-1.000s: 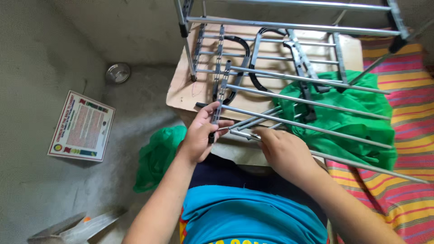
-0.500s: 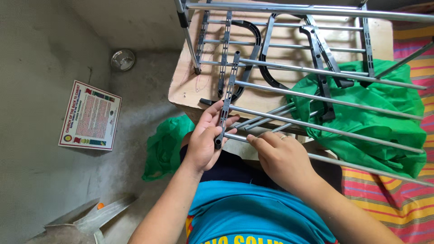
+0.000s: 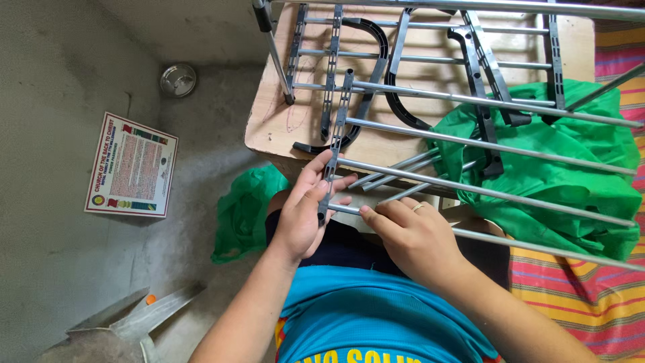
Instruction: The person disassembles a folding metal clothes-drying rack, detaching plastic end frames and pulling aluminum tubes free, places the loose tubes into a green plastic bag, then reassembles the rack by reinserting the tubes and reattaching the plastic frame pieces.
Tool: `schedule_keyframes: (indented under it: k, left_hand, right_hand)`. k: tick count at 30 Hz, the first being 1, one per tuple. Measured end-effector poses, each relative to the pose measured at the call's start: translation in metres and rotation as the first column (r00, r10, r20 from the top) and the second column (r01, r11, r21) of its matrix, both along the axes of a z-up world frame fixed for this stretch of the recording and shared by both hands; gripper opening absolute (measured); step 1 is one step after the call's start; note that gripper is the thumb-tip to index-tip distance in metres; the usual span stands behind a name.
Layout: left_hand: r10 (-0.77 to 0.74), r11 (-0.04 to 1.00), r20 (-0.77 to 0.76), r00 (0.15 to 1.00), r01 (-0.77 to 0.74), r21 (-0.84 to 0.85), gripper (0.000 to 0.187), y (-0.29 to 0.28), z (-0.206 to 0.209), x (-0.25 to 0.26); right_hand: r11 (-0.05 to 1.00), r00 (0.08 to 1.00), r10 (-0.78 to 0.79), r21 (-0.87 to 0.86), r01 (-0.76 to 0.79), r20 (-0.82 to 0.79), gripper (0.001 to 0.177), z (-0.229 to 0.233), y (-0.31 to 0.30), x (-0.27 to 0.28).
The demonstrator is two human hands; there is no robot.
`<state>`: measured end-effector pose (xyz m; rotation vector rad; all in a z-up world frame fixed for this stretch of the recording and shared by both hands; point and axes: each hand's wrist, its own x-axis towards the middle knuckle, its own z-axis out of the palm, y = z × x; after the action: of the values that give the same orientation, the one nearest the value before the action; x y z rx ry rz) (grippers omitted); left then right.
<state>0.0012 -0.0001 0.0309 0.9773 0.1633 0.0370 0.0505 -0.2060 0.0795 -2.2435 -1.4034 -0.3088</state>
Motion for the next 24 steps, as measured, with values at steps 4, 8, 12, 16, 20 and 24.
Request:
schedule_keyframes:
  k: [4, 8, 12, 16, 20, 24]
  left_hand:
    - [-0.033, 0.980, 0.047, 0.998, 0.023, 0.195, 0.086, -0.003, -0.006, -0.003]
    - [-0.056, 0.966, 0.077, 0.995, 0.035, 0.258, 0.098, -0.005, -0.012, -0.001]
    - [-0.070, 0.971, 0.096, 0.993, 0.046, 0.236, 0.098, -0.007, -0.015, -0.005]
    - [-0.061, 0.975, 0.117, 0.991, 0.034, 0.219, 0.098, -0.008, -0.020, -0.005]
    - [-0.064, 0.976, 0.146, 0.987, 0.031, 0.215, 0.096, -0.010, -0.028, -0.009]
    - [-0.118, 0.963, 0.149, 0.982, 0.076, 0.257, 0.091, -0.013, -0.036, -0.008]
  right_hand:
    - [0.998, 1.000, 0.011, -0.056, -0.010, 0.027, 0.037, 0.002, 0.001, 0.000]
    - [0.996, 0.999, 0.018, -0.083, -0.016, 0.028, 0.031, 0.002, 0.004, -0.001]
    - [0.991, 1.000, 0.013, -0.134, -0.014, -0.010, 0.031, 0.002, 0.008, -0.001]
    - [0.988, 0.996, 0.001, -0.153, -0.015, -0.091, 0.020, 0.003, 0.014, 0.001]
    - [0.991, 0.977, -0.040, -0.136, 0.012, -0.207, 0.007, 0.004, 0.018, 0.002]
    - [0.990, 0.973, -0.036, -0.144, 0.003, -0.228, 0.010, 0.004, 0.016, 0.005]
